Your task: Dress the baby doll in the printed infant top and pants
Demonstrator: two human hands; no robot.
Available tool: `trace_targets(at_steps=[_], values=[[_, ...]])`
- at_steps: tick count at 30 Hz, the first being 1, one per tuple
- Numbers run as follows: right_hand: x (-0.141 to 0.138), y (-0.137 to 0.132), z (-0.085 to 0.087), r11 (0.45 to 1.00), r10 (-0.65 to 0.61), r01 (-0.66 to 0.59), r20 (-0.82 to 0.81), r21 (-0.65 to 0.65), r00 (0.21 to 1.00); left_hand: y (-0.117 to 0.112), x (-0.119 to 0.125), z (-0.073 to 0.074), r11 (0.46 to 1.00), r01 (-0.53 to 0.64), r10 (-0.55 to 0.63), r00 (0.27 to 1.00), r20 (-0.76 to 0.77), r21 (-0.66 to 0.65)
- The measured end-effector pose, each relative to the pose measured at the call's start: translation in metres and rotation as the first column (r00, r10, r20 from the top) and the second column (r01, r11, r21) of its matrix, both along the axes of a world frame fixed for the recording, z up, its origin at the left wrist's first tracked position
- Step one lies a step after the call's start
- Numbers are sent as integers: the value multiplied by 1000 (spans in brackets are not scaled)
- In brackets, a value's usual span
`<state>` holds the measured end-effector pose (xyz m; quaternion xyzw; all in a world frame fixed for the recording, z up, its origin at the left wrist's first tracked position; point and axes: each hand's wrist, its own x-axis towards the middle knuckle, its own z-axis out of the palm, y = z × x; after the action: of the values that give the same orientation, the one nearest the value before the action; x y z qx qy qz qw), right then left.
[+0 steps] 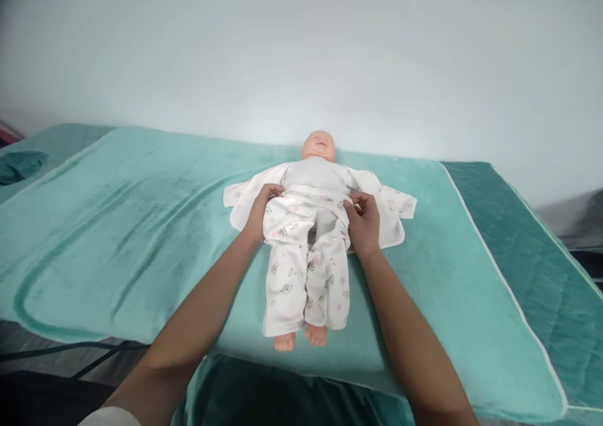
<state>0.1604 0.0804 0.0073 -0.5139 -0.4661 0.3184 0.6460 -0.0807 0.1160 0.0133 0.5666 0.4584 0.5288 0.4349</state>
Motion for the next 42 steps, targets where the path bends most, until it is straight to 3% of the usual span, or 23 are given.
trace_targets(at_steps=[3,6,11,19,25,33,37,42], values=[[1,3,1,996,-94,94,135,2,986,6,-1,-7,996,-60,59,998,-11,-72],[3,4,4,989,-134,144,246,-24,960,10,-2,-13,993,-113,110,991,-71,-34],[13,3,7,978,-13,98,416,-183,909,6,-4,-11,1000,5,-5,998,-64,-1],[29,8,14,947,165,25,548,-321,820,2,-5,-3,959,31,-26,999,24,-281],[23,1,12,984,72,42,595,-176,801,-6,-4,3,999,-31,31,996,-88,-3],[25,-3,9,982,156,-78,499,-174,853,-6,-12,12,978,200,-196,979,65,-65],[23,-4,10,978,194,-132,460,-164,866,-8,-14,13,967,253,-253,967,13,36],[20,-5,8,988,147,-110,464,-105,873,-5,-12,11,951,221,-202,974,-106,217]])
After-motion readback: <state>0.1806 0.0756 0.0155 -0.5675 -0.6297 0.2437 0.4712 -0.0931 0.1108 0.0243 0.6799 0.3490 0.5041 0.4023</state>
